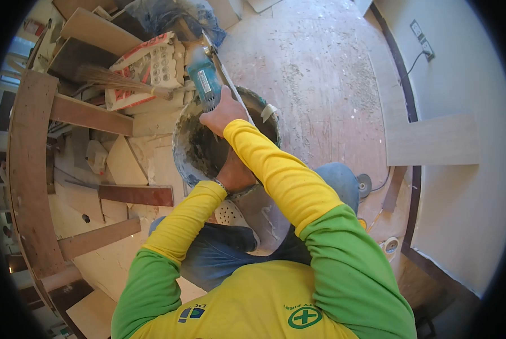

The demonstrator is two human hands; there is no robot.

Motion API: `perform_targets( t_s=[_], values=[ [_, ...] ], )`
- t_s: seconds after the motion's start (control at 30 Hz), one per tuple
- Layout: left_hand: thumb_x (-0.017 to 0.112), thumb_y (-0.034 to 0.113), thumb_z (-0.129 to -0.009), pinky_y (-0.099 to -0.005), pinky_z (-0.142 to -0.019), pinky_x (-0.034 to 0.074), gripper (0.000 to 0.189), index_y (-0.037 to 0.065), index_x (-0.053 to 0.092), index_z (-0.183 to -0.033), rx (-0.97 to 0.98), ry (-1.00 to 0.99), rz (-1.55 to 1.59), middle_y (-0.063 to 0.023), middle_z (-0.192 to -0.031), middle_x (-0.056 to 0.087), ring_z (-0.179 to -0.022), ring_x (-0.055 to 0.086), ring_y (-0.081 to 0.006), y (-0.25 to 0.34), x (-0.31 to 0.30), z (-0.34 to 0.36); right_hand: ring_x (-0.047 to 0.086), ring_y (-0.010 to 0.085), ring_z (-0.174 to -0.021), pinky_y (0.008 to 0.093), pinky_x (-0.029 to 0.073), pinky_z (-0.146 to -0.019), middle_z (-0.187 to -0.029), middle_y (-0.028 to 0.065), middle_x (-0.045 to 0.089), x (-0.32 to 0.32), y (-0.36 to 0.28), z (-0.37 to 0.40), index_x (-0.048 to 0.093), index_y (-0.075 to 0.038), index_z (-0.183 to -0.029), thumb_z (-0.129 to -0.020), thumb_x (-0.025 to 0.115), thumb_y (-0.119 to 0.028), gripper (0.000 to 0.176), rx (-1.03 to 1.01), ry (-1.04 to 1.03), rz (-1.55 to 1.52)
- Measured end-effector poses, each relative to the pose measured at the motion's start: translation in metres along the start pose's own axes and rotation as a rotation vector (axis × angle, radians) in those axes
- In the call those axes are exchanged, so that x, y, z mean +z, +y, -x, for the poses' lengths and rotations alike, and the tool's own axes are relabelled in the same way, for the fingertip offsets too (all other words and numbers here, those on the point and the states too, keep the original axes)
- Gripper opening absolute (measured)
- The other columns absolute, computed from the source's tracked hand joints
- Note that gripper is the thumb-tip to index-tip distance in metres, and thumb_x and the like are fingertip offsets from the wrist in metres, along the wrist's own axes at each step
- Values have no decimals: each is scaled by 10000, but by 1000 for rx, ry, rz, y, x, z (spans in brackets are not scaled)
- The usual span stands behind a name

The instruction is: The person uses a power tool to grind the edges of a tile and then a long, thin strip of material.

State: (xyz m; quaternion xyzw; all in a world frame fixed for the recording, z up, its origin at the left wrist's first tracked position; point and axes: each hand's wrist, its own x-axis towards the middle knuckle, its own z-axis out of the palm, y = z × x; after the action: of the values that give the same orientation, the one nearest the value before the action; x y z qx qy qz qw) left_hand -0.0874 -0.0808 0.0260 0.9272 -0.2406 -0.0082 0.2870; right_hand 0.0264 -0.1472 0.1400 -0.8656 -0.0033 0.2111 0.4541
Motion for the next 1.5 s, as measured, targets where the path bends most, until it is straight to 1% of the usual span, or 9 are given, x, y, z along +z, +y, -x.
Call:
perform_targets(
  t_s=[0.07,0.1,0.17,0.3,0.37,0.5,0.8,1.27,1.5],
  values=[
    [776,287,-750,-640,-1231,130,909,86,364,-1535,-69,-76,48,-222,-1573,363,-1526,237,-403,-1,-1,-1,629,452,-1197,441,481,-1065,-1271,328,637,1,0,-1,268,-9,-1558,-721,724,-305,997,-9,1,-13],
    [776,287,-750,-640,-1231,130,909,86,364,-1535,-69,-75,48,-222,-1573,363,-1526,237,-403,-1,-1,0,629,452,-1197,441,481,-1065,-1271,328,637,1,1,-1,268,-9,-1558,-721,724,-305,997,-10,1,-12],
    [719,341,-830,-563,-1199,235,727,27,476,-1438,1,2,36,-259,-1474,464,-1409,361,-464,5,-7,-1,627,450,-1201,438,479,-1067,-1276,327,635,1,2,1,266,-10,-1560,-720,723,-306,1001,-4,-15,-7],
    [714,315,-829,-561,-1197,240,711,25,481,-1435,-11,6,61,-259,-1471,467,-1407,364,-463,8,-12,-3,627,450,-1203,439,478,-1069,-1279,324,636,0,2,3,263,-10,-1562,-717,725,-306,1008,8,-18,-1],
    [799,301,-724,-605,-1241,123,897,86,414,-1505,-62,-49,93,-208,-1544,410,-1513,265,-389,4,-7,-1,628,450,-1202,443,480,-1068,-1280,323,636,1,3,2,261,-9,-1563,-716,728,-308,1013,1,-11,25],
    [787,275,-725,-603,-1240,130,872,85,426,-1496,-46,-68,69,-204,-1536,424,-1514,268,-383,-3,-1,-1,630,451,-1199,444,483,-1067,-1277,326,636,2,6,1,258,-8,-1563,-718,728,-311,1013,-3,-10,40],
    [788,254,-713,-610,-1246,112,928,85,377,-1528,-71,-84,36,-225,-1570,361,-1527,220,-400,-6,4,0,636,451,-1188,443,492,-1056,-1267,328,639,0,5,2,262,-3,-1557,-711,738,-318,1020,1,-26,41],
    [774,199,-684,-615,-1250,106,926,84,395,-1522,-65,-72,74,-217,-1564,369,-1525,226,-397,-5,2,0,617,445,-1226,450,482,-1072,-1296,317,627,0,9,0,265,-11,-1556,-713,746,-323,1020,7,-35,18],
    [781,229,-696,-605,-1249,110,893,86,426,-1504,-64,-14,111,-209,-1543,413,-1516,262,-386,0,-3,0,635,458,-1185,453,496,-1051,-1257,324,644,4,11,0,259,-7,-1554,-714,731,-309,1010,-15,-10,23]
  ],
)
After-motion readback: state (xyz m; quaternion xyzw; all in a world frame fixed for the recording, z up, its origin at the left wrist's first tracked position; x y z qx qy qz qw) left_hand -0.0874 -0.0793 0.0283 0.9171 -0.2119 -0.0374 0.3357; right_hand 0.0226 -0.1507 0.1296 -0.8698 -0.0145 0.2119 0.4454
